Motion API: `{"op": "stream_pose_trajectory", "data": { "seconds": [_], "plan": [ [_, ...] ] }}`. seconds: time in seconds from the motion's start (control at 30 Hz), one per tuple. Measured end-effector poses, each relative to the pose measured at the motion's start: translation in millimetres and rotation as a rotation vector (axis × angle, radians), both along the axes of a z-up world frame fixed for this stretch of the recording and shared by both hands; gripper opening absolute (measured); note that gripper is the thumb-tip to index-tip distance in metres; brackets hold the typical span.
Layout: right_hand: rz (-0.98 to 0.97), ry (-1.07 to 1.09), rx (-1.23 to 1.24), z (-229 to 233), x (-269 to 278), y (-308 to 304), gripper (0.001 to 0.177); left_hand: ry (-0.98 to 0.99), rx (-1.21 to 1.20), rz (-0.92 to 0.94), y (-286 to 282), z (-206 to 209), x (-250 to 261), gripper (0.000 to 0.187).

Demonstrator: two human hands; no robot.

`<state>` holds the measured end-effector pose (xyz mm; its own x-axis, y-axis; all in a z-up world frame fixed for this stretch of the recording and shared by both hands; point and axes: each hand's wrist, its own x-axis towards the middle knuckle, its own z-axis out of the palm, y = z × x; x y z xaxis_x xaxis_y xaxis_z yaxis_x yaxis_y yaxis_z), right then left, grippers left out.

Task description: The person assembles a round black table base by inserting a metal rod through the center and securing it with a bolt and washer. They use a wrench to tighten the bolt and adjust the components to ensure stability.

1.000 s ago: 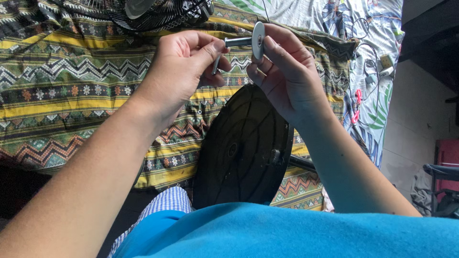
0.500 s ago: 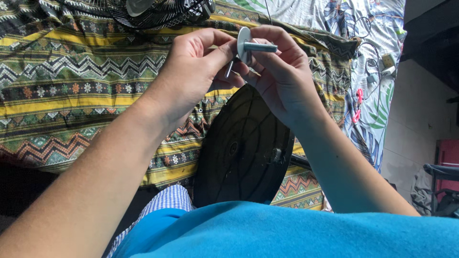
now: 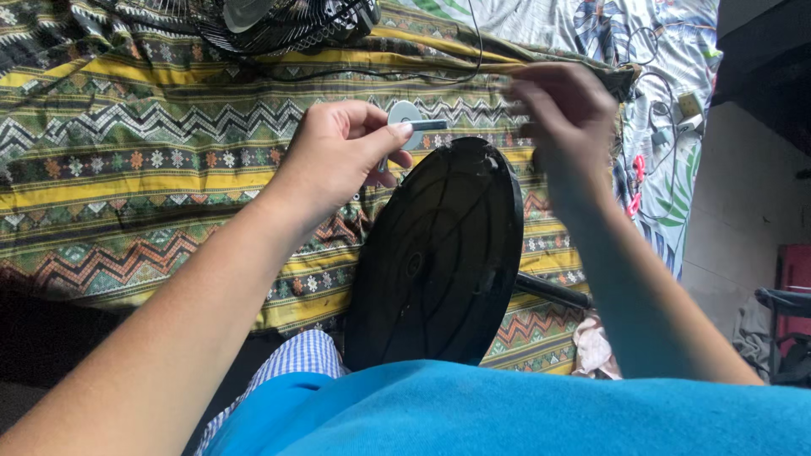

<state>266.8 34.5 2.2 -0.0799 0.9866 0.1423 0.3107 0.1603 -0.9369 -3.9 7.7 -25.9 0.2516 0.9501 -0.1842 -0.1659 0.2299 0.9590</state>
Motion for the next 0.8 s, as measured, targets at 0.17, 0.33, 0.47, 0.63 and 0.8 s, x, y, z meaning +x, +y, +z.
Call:
{"op": "stream_pose_trajectory", "data": {
  "seconds": [0.17, 0.33, 0.47, 0.63, 0.8],
  "plan": [
    [-0.233, 0.165, -0.240, -142, 152, 21, 0.014, 0.001, -0.053, 0.024, -7, -12, -8, 0.017],
    [0.071, -1.031, -0.443, -331, 249, 7, 0.036, 0.348, 0.256, 0.055, -14, -15, -18, 0.015],
    [0.194, -1.203, -0.503, -366, 234, -35, 0.036, 0.645, 0.386, 0.030, -27, -12, -20, 0.013],
    [0.262, -1.165, -0.542, -391, 201, -65, 0.037, 0.722, 0.428, 0.051, -44, -23, -14, 0.015],
    [0.272, -1.151, -0.535, -390, 188, -73, 0.039, 0.732, 0.294, -0.026, -59, -29, -13, 0.015]
  ]
}}
